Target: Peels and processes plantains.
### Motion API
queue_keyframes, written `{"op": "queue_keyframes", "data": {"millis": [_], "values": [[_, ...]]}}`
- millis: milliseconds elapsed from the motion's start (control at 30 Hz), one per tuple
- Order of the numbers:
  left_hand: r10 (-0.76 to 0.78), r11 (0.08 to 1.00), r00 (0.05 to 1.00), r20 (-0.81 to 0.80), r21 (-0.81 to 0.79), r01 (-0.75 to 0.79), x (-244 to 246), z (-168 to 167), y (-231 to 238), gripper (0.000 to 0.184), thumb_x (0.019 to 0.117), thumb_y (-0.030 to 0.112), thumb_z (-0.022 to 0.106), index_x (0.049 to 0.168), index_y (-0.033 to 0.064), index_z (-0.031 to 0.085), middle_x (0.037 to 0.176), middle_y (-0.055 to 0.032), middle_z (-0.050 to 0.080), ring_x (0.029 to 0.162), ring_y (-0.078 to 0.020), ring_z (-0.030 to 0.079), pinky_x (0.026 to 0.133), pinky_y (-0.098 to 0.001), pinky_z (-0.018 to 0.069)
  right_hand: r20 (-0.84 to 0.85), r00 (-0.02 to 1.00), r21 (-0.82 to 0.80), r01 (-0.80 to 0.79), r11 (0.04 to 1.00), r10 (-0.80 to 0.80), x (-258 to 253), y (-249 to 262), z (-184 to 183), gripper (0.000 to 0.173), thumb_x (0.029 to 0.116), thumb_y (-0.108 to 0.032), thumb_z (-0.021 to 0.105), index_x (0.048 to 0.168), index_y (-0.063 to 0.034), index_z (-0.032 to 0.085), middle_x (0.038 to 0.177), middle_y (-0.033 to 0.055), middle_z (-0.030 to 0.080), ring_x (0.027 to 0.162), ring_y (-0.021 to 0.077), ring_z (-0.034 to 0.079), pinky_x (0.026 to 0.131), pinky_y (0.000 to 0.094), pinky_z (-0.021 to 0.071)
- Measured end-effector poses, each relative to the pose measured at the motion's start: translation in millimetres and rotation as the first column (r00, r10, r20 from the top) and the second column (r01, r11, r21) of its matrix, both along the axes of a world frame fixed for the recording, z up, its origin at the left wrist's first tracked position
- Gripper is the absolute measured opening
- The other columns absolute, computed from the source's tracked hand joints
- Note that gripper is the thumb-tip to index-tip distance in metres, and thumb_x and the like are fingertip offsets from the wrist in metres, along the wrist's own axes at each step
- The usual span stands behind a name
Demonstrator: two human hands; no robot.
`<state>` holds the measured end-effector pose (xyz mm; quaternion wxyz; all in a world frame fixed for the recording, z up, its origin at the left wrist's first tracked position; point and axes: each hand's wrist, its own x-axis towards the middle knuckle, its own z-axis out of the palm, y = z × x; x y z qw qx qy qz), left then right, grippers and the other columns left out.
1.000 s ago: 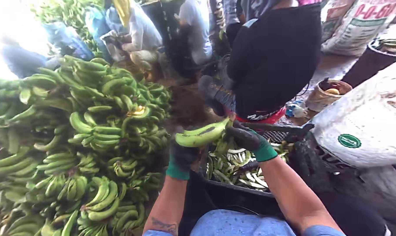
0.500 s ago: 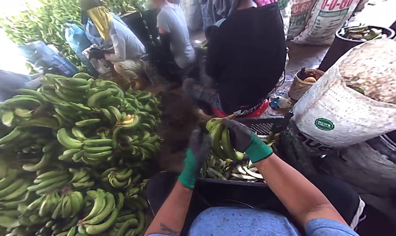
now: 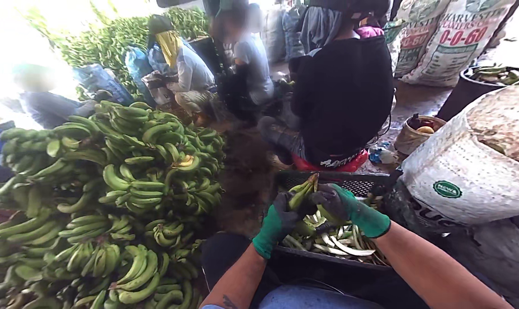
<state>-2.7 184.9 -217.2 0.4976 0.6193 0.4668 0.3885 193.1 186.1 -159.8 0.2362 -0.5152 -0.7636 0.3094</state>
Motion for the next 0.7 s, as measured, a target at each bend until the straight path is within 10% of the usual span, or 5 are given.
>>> {"op": "queue_keyframes", "data": {"millis": [100, 200, 400, 533, 700], "values": [[0.065, 0.974, 0.993, -0.098, 0.222, -0.042, 1.0, 11.1, -9.7, 0.056, 0.0844, 0.027, 0.079, 0.127, -0.0033, 0.060, 0.117, -0.0144, 0.066, 0.106, -0.0167, 0.065, 0.094, -0.0350, 0.0548, -0.093, 0.993, 0.058, -0.062, 0.996, 0.067, 7.9, 1.3, 9.3, 0.027, 0.1003, -0.012, 0.049, 0.091, 0.0057, 0.067, 0.082, 0.0058, 0.063, 0.078, 0.0064, 0.058, 0.078, 0.0290, 0.0502], [0.331, 0.822, 0.923, -0.197, 0.540, -0.180, 6.2, 12.0, -11.8, 0.064, 0.0756, 0.045, 0.084, 0.118, 0.0000, 0.069, 0.123, -0.0193, 0.065, 0.115, -0.0284, 0.064, 0.097, -0.0438, 0.0536, -0.030, 0.988, 0.108, -0.146, 0.983, 0.150, 10.7, -1.5, 26.6, 0.029, 0.0984, -0.016, 0.048, 0.090, 0.0040, 0.067, 0.080, 0.0070, 0.064, 0.077, 0.0109, 0.060, 0.074, 0.0350, 0.0510], [0.151, 0.785, 0.973, -0.174, 0.619, -0.011, 9.6, -12.2, 4.2, 0.109, 0.0679, 0.042, 0.090, 0.153, -0.0053, 0.039, 0.157, -0.0246, 0.043, 0.147, -0.0361, 0.039, 0.124, -0.0528, 0.0241, 0.300, 0.927, -0.013, -0.233, 0.972, 0.226, -3.6, -9.0, 56.5, 0.032, 0.0982, -0.024, 0.055, 0.096, 0.0055, 0.067, 0.086, 0.0207, 0.066, 0.085, 0.0364, 0.065, 0.075, 0.0594, 0.0487], [-0.213, 0.853, 0.977, -0.022, 0.483, 0.197, 6.3, -6.3, 5.4, 0.083, 0.0683, 0.025, 0.090, 0.134, -0.0105, 0.055, 0.126, -0.0198, 0.066, 0.118, -0.0201, 0.063, 0.105, -0.0366, 0.0502, 0.353, 0.892, -0.109, -0.261, 0.959, 0.282, -7.9, -14.9, 63.0, 0.029, 0.1000, -0.019, 0.057, 0.098, 0.0078, 0.066, 0.087, 0.0218, 0.066, 0.084, 0.0359, 0.064, 0.076, 0.0575, 0.0482], [-0.169, 0.767, 0.849, -0.501, 0.474, 0.432, -20.9, 33.8, -17.8, 0.062, 0.0727, 0.029, 0.085, 0.125, -0.0003, 0.068, 0.119, -0.0179, 0.070, 0.116, -0.0304, 0.065, 0.104, -0.0509, 0.0483, 0.396, 0.839, -0.272, -0.280, 0.921, 0.372, 14.7, -30.6, 62.4, 0.025, 0.0990, -0.020, 0.064, 0.095, 0.0039, 0.068, 0.083, 0.0165, 0.065, 0.078, 0.0296, 0.064, 0.072, 0.0512, 0.0505]]}}
